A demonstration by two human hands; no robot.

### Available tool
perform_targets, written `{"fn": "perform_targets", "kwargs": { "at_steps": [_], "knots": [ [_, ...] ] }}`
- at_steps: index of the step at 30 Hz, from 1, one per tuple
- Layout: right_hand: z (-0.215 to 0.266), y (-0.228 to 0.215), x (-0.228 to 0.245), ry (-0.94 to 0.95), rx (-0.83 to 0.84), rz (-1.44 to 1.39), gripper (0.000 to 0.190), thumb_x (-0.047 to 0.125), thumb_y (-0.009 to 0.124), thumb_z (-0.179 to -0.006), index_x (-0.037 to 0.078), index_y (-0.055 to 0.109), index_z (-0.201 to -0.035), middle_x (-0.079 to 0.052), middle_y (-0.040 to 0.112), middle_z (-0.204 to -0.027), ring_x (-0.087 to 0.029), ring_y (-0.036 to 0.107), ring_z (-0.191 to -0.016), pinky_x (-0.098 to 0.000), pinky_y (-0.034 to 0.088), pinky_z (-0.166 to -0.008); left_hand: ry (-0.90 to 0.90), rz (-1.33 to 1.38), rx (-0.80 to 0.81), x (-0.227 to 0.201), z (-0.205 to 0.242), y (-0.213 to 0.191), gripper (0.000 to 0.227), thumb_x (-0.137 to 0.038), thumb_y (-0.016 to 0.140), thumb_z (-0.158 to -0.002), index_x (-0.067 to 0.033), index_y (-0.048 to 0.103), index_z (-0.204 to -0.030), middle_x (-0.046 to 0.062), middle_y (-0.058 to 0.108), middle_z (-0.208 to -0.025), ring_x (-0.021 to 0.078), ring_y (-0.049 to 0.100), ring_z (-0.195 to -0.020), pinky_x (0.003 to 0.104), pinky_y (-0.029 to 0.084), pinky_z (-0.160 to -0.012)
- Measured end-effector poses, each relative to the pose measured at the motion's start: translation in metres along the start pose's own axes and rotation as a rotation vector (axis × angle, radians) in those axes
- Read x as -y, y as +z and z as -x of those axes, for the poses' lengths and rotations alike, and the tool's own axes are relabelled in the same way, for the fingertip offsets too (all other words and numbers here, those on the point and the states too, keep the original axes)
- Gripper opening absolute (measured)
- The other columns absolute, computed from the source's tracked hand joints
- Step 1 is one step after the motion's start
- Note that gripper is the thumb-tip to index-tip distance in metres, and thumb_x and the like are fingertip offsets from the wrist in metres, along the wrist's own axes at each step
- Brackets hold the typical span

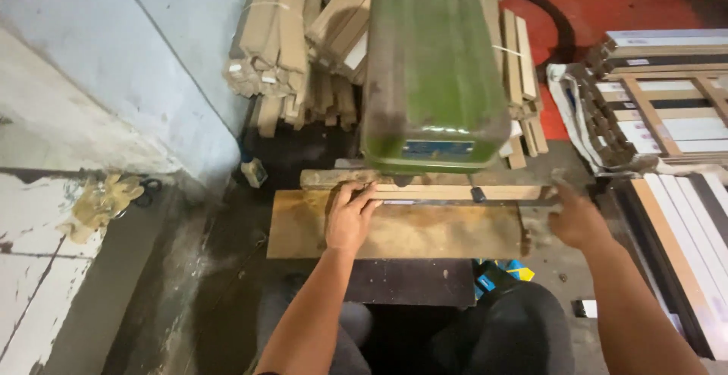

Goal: Operating a manual press machine to process thin strips and stacking the finished components.

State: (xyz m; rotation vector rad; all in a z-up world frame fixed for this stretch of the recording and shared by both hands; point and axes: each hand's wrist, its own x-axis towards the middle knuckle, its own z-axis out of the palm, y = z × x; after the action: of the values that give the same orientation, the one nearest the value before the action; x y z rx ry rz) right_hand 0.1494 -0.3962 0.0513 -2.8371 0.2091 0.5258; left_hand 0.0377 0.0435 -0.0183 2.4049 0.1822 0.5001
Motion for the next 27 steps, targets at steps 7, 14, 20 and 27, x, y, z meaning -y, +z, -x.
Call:
{"fn": "perform_targets", "kwargs": {
  "at_steps": [7, 14, 20, 27],
  "knots": [
    [-0.008, 0.03, -0.032, -0.287, -0.265, 0.036, 0.049, 0.026, 0.071, -0.09, 0.024, 0.059, -0.137, -0.01, 0.082, -0.106, -0.034, 0.076, -0.105, -0.0477, 0.06, -0.098, -0.027, -0.147, 0.191, -0.007, -0.007, -0.03, 0.046, -0.045, 0.072, -0.093, -0.0334, 0.062, -0.137, 0.001, 0.052, -0.132, 0.0292, 0.064, -0.12, 0.041, 0.058, -0.1],
    [0.056, 0.021, 0.028, -0.367, -0.092, -0.139, 0.046, 0.025, 0.077, -0.084, 0.018, 0.068, -0.129, -0.021, 0.08, -0.107, -0.044, 0.074, -0.106, -0.0543, 0.057, -0.097, -0.044, -0.496, 0.455, 0.046, -0.014, -0.081, 0.047, -0.038, 0.068, -0.093, -0.0332, 0.05, -0.137, 0.002, 0.058, -0.136, 0.0298, 0.07, -0.115, 0.043, 0.056, -0.099],
    [0.084, 0.063, 0.112, -0.433, -0.039, -0.234, 0.046, 0.03, 0.077, -0.086, 0.017, 0.068, -0.129, -0.02, 0.077, -0.111, -0.045, 0.071, -0.108, -0.054, 0.055, -0.099, 0.042, -0.511, 0.282, 0.078, -0.02, -0.159, 0.047, -0.029, 0.066, -0.095, -0.0137, 0.051, -0.137, 0.017, 0.061, -0.131, 0.0403, 0.069, -0.11, 0.051, 0.056, -0.097],
    [0.053, 0.134, 0.163, -0.541, -0.328, -0.349, 0.055, 0.037, 0.079, -0.086, 0.02, 0.061, -0.135, -0.013, 0.074, -0.112, -0.033, 0.072, -0.107, -0.0456, 0.057, -0.095, -0.381, -0.783, 0.224, 0.105, -0.03, -0.168, 0.052, -0.023, 0.056, -0.1, -0.0271, 0.041, -0.15, 0.005, 0.047, -0.149, 0.0361, 0.05, -0.138, 0.052, 0.047, -0.112]
  ]
}}
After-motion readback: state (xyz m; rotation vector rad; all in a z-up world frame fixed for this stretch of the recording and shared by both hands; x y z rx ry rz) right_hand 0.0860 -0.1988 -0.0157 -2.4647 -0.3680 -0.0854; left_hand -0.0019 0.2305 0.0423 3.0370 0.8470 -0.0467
